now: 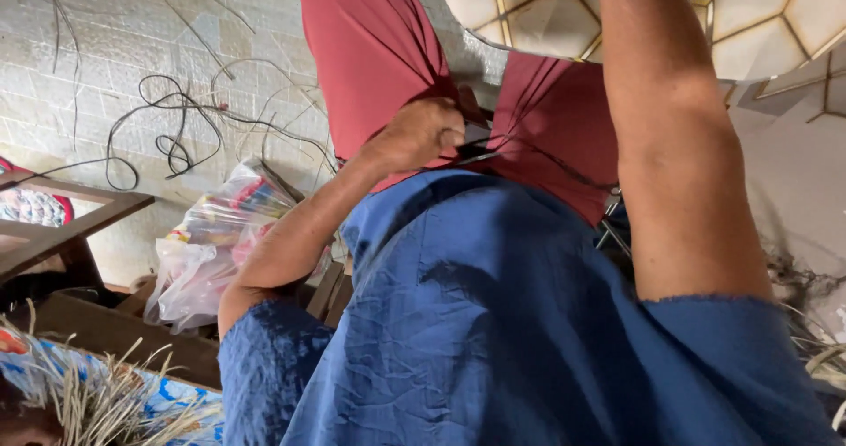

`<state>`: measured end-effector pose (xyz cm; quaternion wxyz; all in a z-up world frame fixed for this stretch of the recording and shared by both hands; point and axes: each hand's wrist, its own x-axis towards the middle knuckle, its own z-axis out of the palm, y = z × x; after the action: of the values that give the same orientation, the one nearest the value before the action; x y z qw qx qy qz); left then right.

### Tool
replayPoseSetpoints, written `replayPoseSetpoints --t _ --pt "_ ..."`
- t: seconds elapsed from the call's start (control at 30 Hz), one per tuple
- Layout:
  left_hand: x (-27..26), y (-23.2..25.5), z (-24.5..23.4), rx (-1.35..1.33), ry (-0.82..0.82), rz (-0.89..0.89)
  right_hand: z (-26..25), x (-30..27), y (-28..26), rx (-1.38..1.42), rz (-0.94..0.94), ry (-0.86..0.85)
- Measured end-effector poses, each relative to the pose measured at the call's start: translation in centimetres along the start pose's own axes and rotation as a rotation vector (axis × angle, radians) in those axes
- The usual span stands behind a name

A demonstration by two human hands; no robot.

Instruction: Weaving dried plant fibers around wooden slats and securing them with knots to create a handcrafted item.

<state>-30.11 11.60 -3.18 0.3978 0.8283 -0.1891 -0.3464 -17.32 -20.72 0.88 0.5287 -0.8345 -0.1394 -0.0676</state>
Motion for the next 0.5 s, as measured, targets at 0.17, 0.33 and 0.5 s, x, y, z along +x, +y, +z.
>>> replayPoseSetpoints --t 0.17,0.33,0.5 --pt "-1.7 3.1 -3.2 -0.393 0.13 0.119 -0.6 -3.2 -0.8 -0.038 -0.01 0.015" --pt "-2.8 5.8 -3.4 0.302 0.283 0.212 -1.1 -5.4 -1.8 -0.08 -0.007 0.017" --pt "-1.2 3.6 1.7 0.426 0.407 0.097 -2.7 -6.5 -2.5 -0.124 -0.003 0.033"
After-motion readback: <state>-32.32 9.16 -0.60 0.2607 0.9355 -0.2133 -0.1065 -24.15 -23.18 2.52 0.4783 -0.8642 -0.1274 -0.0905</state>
